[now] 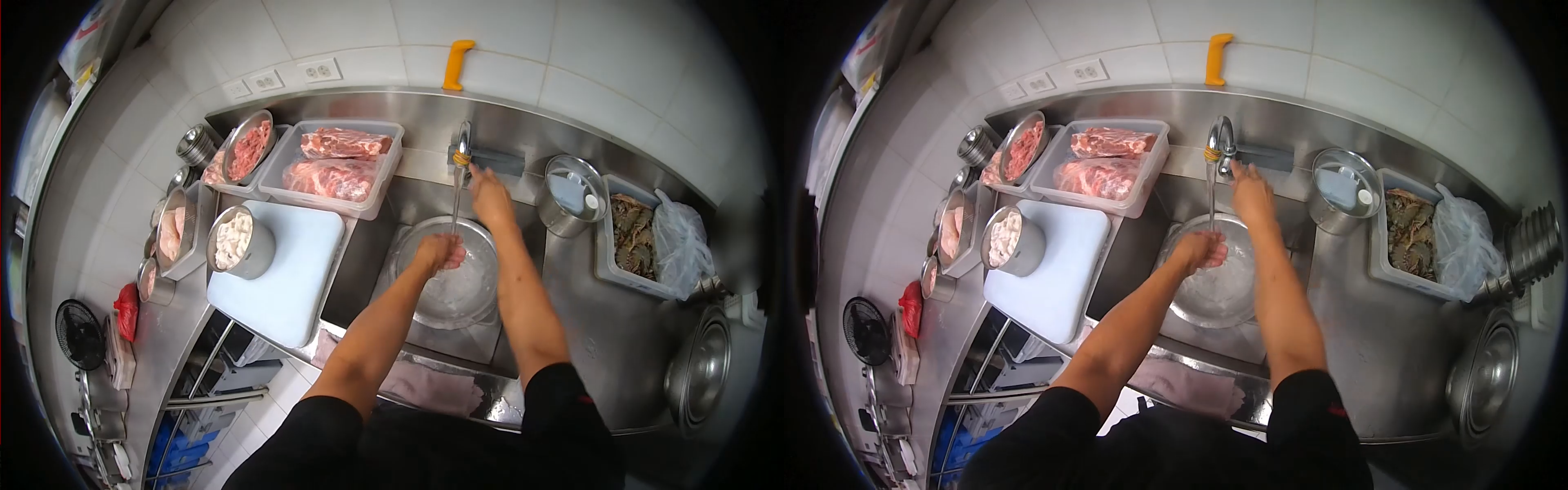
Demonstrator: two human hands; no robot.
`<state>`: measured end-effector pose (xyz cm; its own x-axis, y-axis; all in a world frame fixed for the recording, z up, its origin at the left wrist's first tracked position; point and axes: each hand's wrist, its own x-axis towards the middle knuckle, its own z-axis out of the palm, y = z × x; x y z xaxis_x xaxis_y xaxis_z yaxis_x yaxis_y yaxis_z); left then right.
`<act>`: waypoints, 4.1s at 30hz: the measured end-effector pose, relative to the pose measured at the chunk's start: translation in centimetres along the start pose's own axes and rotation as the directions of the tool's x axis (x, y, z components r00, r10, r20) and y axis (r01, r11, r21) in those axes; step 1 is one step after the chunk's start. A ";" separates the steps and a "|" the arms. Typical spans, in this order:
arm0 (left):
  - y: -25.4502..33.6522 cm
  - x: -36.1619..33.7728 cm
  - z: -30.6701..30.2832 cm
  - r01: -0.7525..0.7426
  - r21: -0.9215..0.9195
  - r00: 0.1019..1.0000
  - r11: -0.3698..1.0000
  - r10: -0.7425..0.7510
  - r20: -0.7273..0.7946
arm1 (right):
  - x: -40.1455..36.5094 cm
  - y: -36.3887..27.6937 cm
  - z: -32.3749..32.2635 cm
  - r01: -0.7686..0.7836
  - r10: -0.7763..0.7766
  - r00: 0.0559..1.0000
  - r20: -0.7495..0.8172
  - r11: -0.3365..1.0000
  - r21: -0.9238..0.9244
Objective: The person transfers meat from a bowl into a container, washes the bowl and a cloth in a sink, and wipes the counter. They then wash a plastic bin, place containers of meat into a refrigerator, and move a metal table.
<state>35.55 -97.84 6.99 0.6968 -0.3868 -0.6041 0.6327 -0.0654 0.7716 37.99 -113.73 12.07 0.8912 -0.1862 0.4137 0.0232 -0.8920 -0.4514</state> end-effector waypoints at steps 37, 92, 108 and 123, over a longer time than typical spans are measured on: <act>-1.1 -22.2 -13.4 -0.176 0.968 0.980 0.178 -0.063 0.190 | -27.3 -8.1 -13.4 0.174 -0.304 0.520 0.798 0.953 0.249; 2.5 -3.2 -4.2 0.001 -0.395 0.893 0.919 0.176 0.413 | -8.4 -3.7 -7.3 0.431 -0.454 0.865 0.212 0.890 0.149; 1.0 -3.1 0.1 -0.434 0.869 0.826 -0.239 0.281 0.489 | -7.0 -2.9 -2.9 0.250 -0.178 0.742 0.646 0.968 -0.020; -5.8 -14.5 -6.9 0.044 0.961 0.904 0.272 0.398 -0.154 | 0.5 0.4 -3.2 0.340 -0.286 0.923 0.258 0.918 -0.202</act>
<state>24.15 -85.55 9.90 0.9339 -0.2344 -0.2701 -0.1221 -0.9189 0.3751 37.02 -115.50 14.66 0.9328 0.1890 0.3069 0.2333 -0.9657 -0.1144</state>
